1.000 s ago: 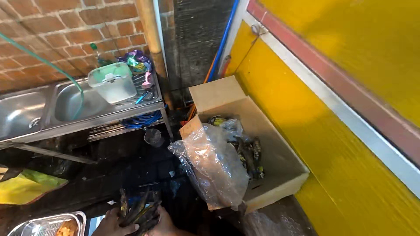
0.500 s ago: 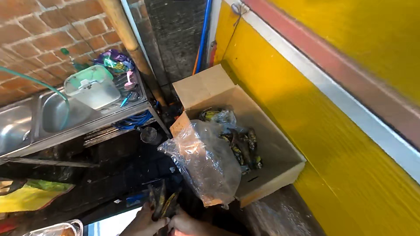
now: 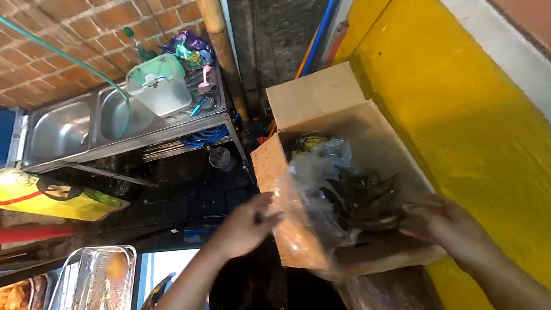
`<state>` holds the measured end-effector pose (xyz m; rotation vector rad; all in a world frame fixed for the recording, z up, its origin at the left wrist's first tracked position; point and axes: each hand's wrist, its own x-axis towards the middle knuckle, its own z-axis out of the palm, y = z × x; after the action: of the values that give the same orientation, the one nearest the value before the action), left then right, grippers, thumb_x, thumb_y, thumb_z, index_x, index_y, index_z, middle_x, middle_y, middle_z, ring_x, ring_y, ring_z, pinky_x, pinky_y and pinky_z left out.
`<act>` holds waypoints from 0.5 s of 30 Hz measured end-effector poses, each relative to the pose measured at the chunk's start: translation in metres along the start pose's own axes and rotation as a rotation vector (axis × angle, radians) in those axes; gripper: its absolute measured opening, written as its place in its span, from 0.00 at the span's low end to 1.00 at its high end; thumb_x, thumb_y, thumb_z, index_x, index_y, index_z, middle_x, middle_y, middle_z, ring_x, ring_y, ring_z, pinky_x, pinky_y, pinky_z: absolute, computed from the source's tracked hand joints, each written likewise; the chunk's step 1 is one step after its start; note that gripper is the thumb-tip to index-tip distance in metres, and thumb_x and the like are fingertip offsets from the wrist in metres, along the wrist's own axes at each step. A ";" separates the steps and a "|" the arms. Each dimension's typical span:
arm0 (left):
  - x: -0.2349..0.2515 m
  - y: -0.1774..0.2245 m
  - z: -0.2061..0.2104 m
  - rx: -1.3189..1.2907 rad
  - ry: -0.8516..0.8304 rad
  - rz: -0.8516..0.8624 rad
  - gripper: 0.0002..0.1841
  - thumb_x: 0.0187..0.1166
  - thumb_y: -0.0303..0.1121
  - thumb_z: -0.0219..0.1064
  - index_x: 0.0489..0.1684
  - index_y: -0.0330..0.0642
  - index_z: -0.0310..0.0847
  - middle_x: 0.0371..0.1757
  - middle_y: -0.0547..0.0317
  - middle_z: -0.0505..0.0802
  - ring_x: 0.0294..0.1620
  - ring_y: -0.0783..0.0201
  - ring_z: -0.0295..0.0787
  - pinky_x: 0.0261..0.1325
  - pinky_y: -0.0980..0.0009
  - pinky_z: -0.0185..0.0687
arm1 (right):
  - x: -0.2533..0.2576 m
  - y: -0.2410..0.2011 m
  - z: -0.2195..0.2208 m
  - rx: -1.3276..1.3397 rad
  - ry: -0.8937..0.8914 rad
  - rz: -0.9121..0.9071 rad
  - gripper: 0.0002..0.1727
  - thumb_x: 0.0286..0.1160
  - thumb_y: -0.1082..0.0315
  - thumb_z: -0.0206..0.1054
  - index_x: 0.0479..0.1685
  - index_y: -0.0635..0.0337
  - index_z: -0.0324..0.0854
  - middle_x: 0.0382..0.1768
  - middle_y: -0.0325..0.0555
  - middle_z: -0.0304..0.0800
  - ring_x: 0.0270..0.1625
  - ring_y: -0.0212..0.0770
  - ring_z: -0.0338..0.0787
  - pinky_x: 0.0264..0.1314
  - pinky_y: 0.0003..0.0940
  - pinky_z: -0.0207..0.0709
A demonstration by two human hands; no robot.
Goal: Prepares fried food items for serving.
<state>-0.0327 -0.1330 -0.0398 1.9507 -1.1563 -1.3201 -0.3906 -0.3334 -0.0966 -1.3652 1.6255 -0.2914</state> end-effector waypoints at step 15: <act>-0.076 -0.319 -0.060 0.590 0.022 -0.531 0.34 0.85 0.67 0.45 0.77 0.57 0.80 0.71 0.57 0.89 0.75 0.57 0.83 0.81 0.49 0.73 | -0.059 0.090 0.433 -0.472 -0.973 0.134 0.31 0.85 0.57 0.63 0.85 0.58 0.68 0.77 0.58 0.80 0.78 0.53 0.82 0.81 0.51 0.74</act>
<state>0.1256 0.0907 -0.2292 2.8443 -1.1491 -1.2841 -0.1187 -0.0889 -0.3515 -1.3882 0.9512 0.7805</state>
